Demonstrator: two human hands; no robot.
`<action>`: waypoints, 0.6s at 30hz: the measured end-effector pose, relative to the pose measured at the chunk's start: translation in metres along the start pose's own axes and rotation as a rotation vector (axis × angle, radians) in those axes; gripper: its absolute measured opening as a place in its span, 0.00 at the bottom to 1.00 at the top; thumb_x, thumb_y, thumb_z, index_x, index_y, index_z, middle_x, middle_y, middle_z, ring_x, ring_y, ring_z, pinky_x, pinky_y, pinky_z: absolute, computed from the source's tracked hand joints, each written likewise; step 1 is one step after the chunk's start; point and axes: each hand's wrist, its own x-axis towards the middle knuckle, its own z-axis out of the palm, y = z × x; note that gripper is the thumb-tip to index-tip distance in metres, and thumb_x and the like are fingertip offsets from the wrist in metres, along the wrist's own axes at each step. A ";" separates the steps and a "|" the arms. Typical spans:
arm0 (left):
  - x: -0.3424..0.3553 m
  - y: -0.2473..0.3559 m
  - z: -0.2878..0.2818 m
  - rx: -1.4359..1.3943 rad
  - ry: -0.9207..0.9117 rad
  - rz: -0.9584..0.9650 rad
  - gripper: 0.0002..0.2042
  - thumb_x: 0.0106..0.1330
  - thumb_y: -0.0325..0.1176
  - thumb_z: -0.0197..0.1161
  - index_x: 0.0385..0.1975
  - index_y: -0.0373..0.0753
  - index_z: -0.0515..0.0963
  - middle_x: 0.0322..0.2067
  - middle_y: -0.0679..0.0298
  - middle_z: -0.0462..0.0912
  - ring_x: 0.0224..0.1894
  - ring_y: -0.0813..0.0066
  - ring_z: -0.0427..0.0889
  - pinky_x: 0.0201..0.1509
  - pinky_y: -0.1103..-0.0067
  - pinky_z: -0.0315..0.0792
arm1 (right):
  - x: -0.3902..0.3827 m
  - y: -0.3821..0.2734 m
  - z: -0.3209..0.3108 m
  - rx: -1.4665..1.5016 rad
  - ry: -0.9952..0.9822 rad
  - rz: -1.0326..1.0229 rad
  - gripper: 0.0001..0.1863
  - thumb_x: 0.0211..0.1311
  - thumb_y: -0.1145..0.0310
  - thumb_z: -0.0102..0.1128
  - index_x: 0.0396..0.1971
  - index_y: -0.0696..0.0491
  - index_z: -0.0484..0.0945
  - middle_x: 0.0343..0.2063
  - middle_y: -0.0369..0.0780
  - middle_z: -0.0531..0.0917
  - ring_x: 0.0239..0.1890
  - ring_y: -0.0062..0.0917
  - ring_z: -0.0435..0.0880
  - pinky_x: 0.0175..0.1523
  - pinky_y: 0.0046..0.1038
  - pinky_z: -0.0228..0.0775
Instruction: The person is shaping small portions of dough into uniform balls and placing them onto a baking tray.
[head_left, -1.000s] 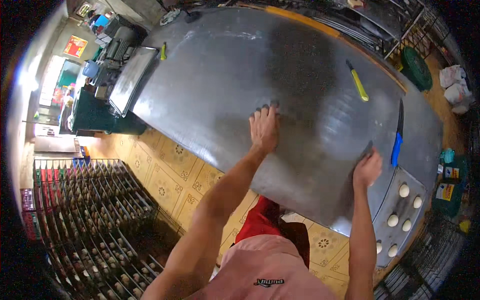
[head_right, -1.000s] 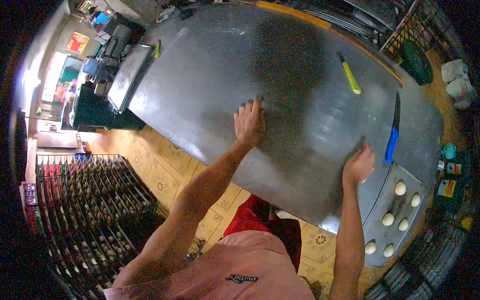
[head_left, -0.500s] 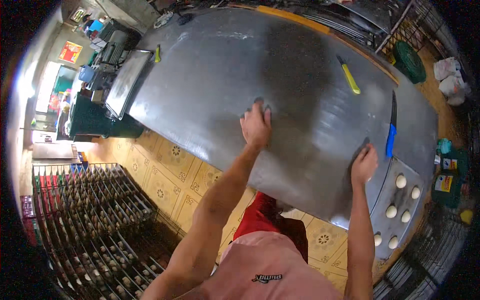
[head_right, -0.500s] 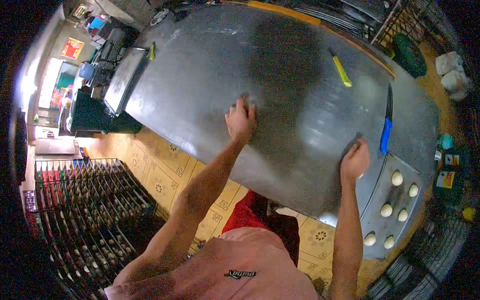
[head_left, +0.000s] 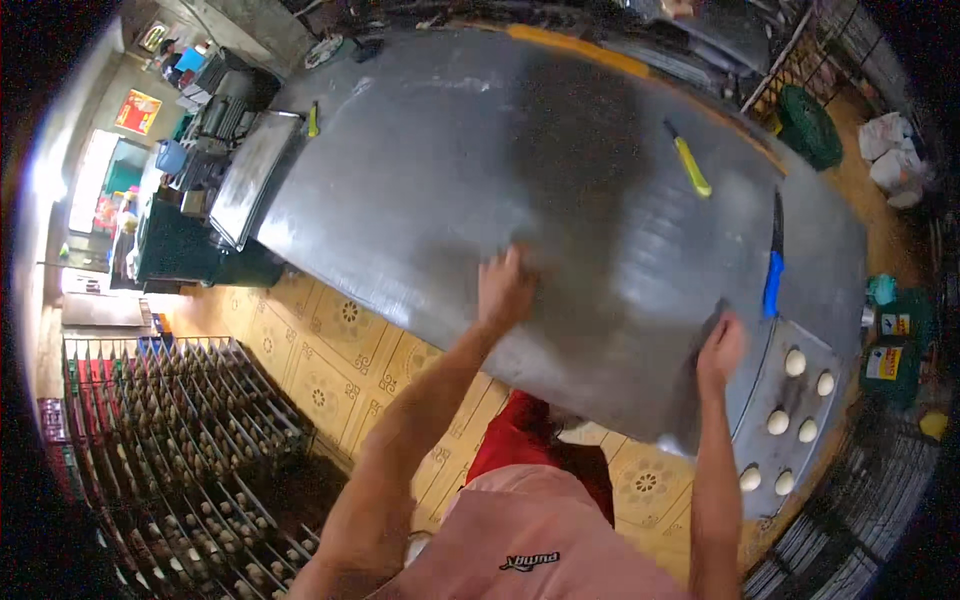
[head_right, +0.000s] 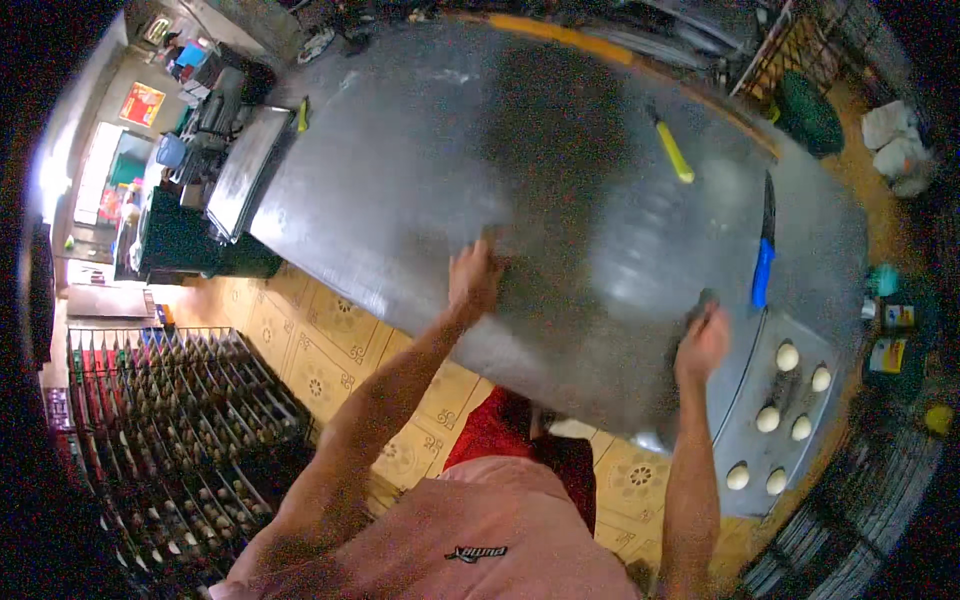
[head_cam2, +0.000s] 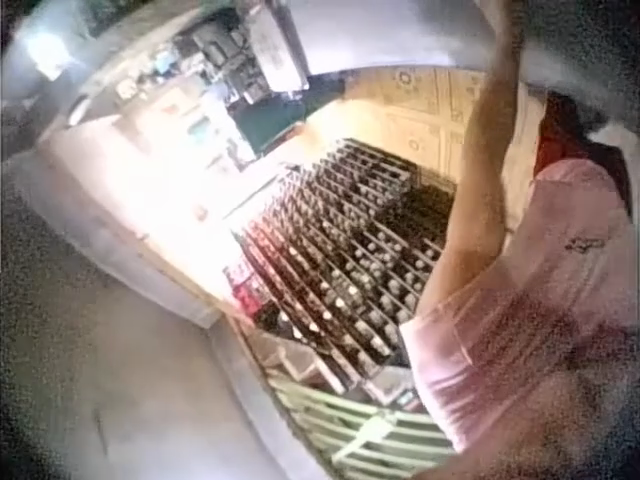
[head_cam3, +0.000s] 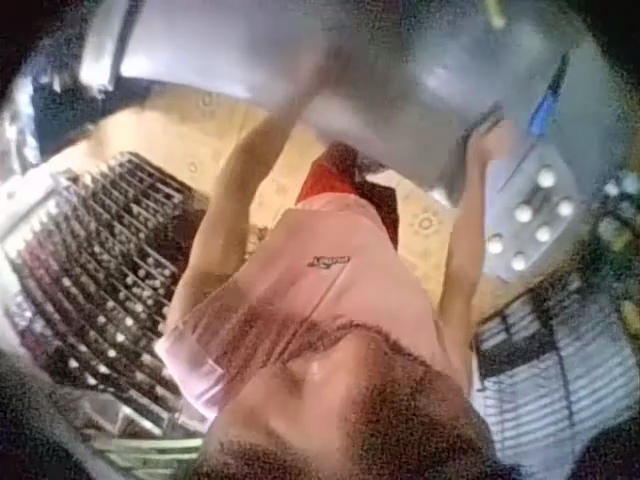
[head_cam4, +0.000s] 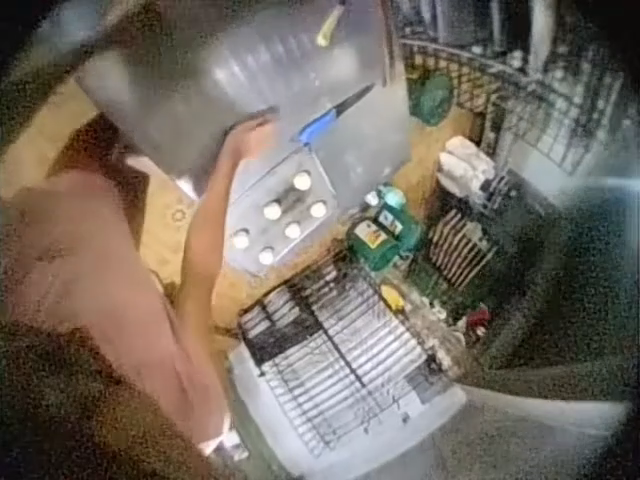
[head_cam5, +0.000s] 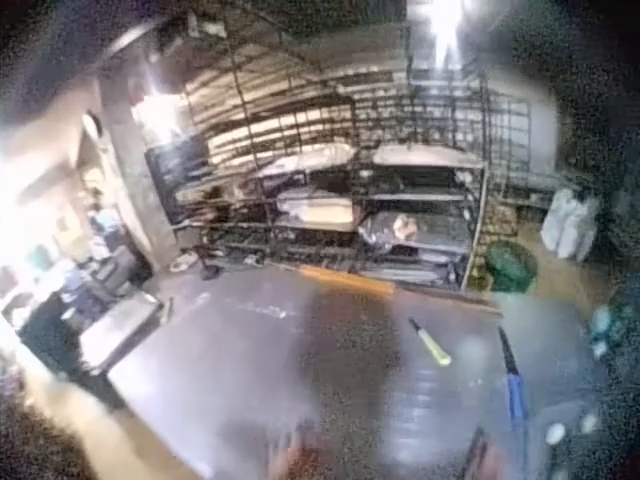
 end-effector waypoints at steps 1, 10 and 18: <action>-0.030 -0.009 0.003 -0.059 -0.034 0.079 0.20 0.73 0.42 0.65 0.61 0.45 0.75 0.48 0.59 0.85 0.54 0.49 0.79 0.57 0.53 0.68 | -0.032 0.016 -0.009 0.027 0.020 0.030 0.14 0.71 0.73 0.57 0.53 0.56 0.80 0.46 0.49 0.85 0.50 0.48 0.84 0.54 0.47 0.74; 0.032 0.020 -0.019 0.008 0.253 0.007 0.18 0.72 0.42 0.64 0.59 0.45 0.77 0.49 0.58 0.85 0.56 0.49 0.78 0.59 0.50 0.69 | 0.006 -0.045 -0.020 -0.061 0.043 0.141 0.14 0.74 0.72 0.53 0.54 0.57 0.78 0.50 0.51 0.84 0.54 0.50 0.81 0.59 0.45 0.73; -0.010 -0.005 -0.026 0.104 0.171 0.136 0.19 0.72 0.41 0.63 0.60 0.44 0.74 0.50 0.57 0.84 0.56 0.47 0.78 0.58 0.47 0.67 | -0.061 0.012 -0.026 0.070 -0.053 0.021 0.13 0.73 0.72 0.55 0.53 0.57 0.79 0.47 0.51 0.84 0.50 0.49 0.83 0.56 0.43 0.75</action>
